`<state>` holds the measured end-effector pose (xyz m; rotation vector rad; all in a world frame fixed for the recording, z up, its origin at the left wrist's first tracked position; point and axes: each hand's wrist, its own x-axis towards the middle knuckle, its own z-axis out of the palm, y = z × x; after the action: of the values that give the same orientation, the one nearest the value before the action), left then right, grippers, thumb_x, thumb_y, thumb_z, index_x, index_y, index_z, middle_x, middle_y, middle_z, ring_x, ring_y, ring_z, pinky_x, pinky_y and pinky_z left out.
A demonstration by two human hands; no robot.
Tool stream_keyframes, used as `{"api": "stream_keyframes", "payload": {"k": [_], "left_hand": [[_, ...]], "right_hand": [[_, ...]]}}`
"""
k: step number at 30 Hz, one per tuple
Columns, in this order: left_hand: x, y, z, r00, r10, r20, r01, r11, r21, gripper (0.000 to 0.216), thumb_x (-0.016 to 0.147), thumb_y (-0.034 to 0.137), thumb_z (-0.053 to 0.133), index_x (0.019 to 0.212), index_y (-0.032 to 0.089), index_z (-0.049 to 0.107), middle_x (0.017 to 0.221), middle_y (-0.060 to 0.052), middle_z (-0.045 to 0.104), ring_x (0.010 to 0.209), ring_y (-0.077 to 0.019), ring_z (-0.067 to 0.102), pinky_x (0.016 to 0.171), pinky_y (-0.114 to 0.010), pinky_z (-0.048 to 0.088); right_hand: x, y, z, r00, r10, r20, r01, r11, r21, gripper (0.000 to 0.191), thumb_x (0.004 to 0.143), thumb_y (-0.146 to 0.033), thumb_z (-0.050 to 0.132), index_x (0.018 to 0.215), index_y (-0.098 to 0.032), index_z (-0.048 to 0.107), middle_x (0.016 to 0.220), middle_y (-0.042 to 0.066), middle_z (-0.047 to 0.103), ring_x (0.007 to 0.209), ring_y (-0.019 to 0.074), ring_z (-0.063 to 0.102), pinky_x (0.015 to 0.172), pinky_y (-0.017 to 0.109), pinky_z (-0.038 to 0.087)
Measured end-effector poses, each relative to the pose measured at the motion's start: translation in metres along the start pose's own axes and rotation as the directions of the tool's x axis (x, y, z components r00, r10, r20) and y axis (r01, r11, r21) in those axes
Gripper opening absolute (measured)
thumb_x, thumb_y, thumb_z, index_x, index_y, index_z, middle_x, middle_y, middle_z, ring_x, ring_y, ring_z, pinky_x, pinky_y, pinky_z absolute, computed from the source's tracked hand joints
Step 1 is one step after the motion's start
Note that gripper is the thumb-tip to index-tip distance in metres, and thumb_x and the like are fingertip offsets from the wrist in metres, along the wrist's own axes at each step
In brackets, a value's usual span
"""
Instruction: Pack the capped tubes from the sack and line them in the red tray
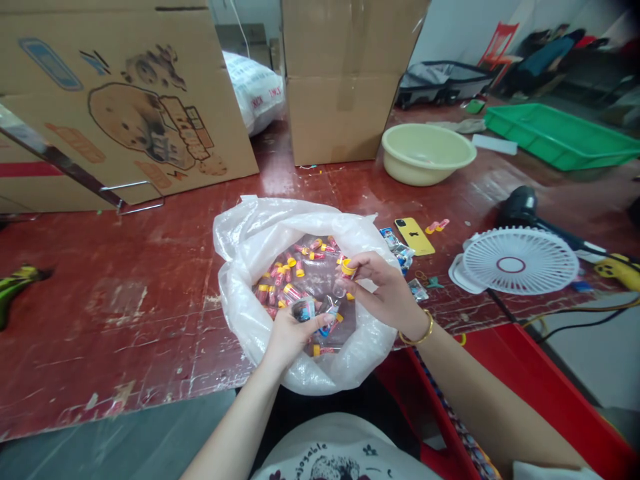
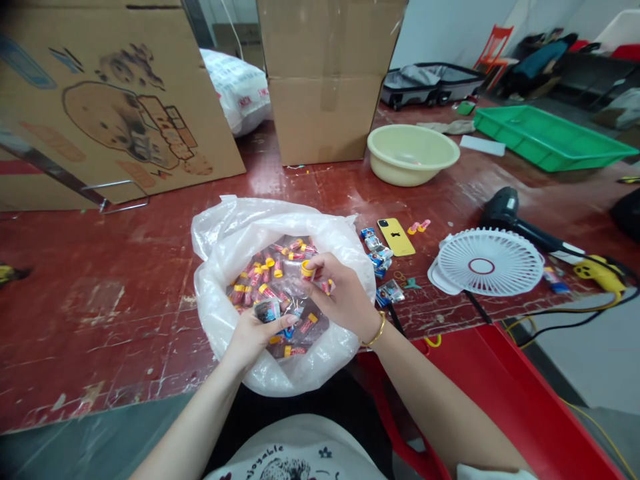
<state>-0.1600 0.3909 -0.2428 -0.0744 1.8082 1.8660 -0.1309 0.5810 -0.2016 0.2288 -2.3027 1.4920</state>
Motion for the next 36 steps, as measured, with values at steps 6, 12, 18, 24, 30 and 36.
{"api": "stream_keyframes", "payload": {"k": [6,12,18,24,30,36], "left_hand": [[-0.001,0.005,0.004,0.999,0.024,-0.035,-0.023,1.0,0.014,0.033,0.043,0.016,0.089,0.07,0.013,0.071,0.061,0.003,0.066,0.057,-0.0109,0.057,0.058,-0.02,0.047],[-0.002,0.006,0.005,0.998,0.024,-0.058,-0.024,1.0,0.007,0.035,0.04,0.014,0.09,0.071,0.013,0.072,0.06,0.002,0.066,0.058,-0.0128,0.058,0.058,-0.022,0.048],[-0.001,0.004,0.005,0.998,0.045,-0.041,-0.044,0.999,0.025,0.035,0.041,0.016,0.09,0.071,0.013,0.072,0.061,0.002,0.066,0.058,-0.0131,0.058,0.059,-0.022,0.048],[-0.007,0.008,0.01,0.994,-0.041,0.1,0.046,0.998,-0.048,0.03,0.055,0.032,0.087,0.073,0.013,0.071,0.062,-0.001,0.067,0.058,-0.0145,0.061,0.058,-0.025,0.052],[-0.009,0.011,0.021,0.93,-0.263,0.257,0.343,0.873,-0.347,0.044,0.062,0.035,0.084,0.097,0.013,0.07,0.086,-0.011,0.074,0.072,-0.02,0.069,0.061,-0.029,0.058],[-0.009,0.017,0.032,0.923,-0.245,0.298,0.349,0.858,-0.377,0.041,0.068,0.041,0.079,0.094,0.01,0.071,0.083,-0.011,0.074,0.065,-0.0174,0.068,0.055,-0.023,0.055]], "right_hand": [[0.002,0.0,0.001,0.997,-0.019,0.073,0.025,0.997,-0.077,0.014,0.085,-0.025,0.062,0.094,-0.023,0.052,0.09,0.002,0.06,0.079,0.0144,0.06,0.075,0.032,0.052],[0.008,0.013,0.005,0.964,0.231,0.131,-0.261,0.919,0.296,0.024,0.08,-0.035,0.069,0.087,-0.022,0.049,0.08,-0.001,0.059,0.071,0.0128,0.06,0.064,0.029,0.052],[0.004,0.008,0.003,0.983,0.176,0.056,-0.182,0.975,0.128,0.021,0.079,-0.032,0.07,0.087,-0.021,0.053,0.079,-0.001,0.059,0.068,0.011,0.059,0.063,0.026,0.051],[0.005,0.012,0.012,0.93,0.327,0.166,-0.366,0.855,0.367,0.031,0.073,-0.039,0.075,0.084,-0.021,0.052,0.078,-0.001,0.06,0.07,0.0125,0.062,0.068,0.029,0.054],[-0.025,0.015,0.025,0.899,0.316,0.304,-0.426,0.794,0.433,0.057,0.063,-0.041,0.082,0.102,-0.025,0.044,0.099,0.003,0.062,0.087,0.0176,0.064,0.072,0.032,0.056],[-0.051,0.008,0.04,0.931,0.332,0.151,-0.361,0.896,0.259,0.069,0.058,-0.015,0.079,0.11,-0.027,0.034,0.111,0.006,0.048,0.091,0.0173,0.06,0.069,0.029,0.058]]}}
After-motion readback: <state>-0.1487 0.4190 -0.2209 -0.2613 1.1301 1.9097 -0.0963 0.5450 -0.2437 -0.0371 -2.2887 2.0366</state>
